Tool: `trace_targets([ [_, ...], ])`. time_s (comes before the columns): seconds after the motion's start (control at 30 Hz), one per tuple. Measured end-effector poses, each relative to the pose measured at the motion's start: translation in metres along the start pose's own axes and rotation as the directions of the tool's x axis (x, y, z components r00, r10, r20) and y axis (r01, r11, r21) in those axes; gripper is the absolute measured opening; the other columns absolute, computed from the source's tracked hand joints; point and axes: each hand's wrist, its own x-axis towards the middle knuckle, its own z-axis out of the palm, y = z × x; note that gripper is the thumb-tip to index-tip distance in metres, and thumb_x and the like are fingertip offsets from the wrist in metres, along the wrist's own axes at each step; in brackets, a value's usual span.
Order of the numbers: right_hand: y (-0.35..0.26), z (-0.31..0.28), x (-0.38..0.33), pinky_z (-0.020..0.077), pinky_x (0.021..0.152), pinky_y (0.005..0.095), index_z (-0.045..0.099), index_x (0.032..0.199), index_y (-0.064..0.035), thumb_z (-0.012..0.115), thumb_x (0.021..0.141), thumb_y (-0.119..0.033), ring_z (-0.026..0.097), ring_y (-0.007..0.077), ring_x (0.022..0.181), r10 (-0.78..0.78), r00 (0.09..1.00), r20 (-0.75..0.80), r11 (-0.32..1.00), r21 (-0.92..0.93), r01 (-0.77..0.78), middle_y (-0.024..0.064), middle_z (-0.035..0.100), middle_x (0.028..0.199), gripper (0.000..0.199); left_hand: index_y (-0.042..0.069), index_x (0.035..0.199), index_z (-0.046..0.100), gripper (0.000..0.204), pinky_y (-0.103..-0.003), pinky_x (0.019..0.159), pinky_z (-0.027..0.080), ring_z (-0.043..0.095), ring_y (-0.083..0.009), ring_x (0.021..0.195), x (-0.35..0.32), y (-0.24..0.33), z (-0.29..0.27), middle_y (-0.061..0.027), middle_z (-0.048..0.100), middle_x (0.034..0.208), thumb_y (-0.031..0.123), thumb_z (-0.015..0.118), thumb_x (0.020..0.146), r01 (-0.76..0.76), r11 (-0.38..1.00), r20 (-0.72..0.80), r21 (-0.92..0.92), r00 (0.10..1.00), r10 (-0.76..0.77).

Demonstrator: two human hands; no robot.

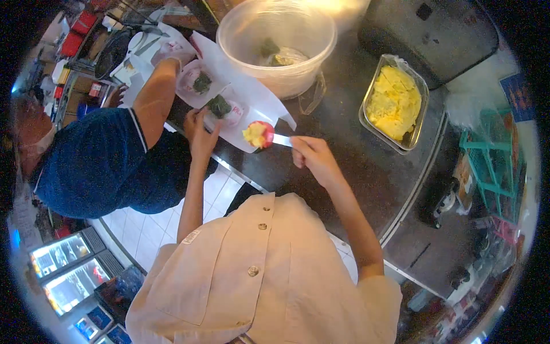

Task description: Packing fried chicken, rice, and sauces into takeout boxes according to a receipt and managing the order on a POS tablet.

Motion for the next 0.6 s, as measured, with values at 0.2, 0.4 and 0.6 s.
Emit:
trace_targets([
  [0.2, 0.044, 0.013, 0.048, 0.0414, 0.059, 0.0339, 0.057, 0.092, -0.0029, 0.052, 0.077, -0.012, 0.051, 0.023, 0.063, -0.348, 0.759, 0.55, -0.091, -0.826, 0.557, 0.0105, 0.05, 0.066, 0.019, 0.005, 0.111, 0.049, 0.041, -0.046, 0.085, 0.028, 0.043, -0.0254, 0.103, -0.009, -0.008, 0.027, -0.0106, 0.047, 0.108, 0.025, 0.055, 0.076, -0.258, 0.954, 0.277, 0.151, 0.938, 0.21],
  [0.4, 0.023, 0.015, 0.026, 0.0423, 0.059, 0.0303, 0.057, 0.095, -0.0005, 0.049, 0.081, -0.014, 0.052, 0.0181, 0.063, -0.384, 0.902, 0.197, 0.453, -0.812, 0.369, 0.0089, 0.054, 0.068, 0.021, 0.001, 0.108, 0.05, 0.03, -0.042, 0.084, 0.032, 0.048, -0.0292, 0.095, -0.002, 0.01, 0.009, -0.0151, 0.05, 0.101, 0.018, 0.047, 0.084, -0.116, 0.993, 0.11, -0.028, 0.987, 0.119],
  [0.6, -0.043, -0.025, -0.038, 0.0337, 0.048, 0.022, 0.057, 0.078, 0.0002, 0.045, 0.087, -0.02, 0.044, 0.0081, 0.051, -0.116, 0.96, -0.257, 0.992, -0.069, 0.102, 0.0004, 0.047, 0.056, 0.025, -0.003, 0.094, 0.051, 0.023, -0.025, 0.073, 0.037, 0.047, -0.0146, 0.081, 0.007, 0.065, -0.008, -0.0086, 0.051, 0.088, 0.013, 0.036, 0.089, 0.134, 0.849, -0.219, -0.51, 0.935, -0.279],
])
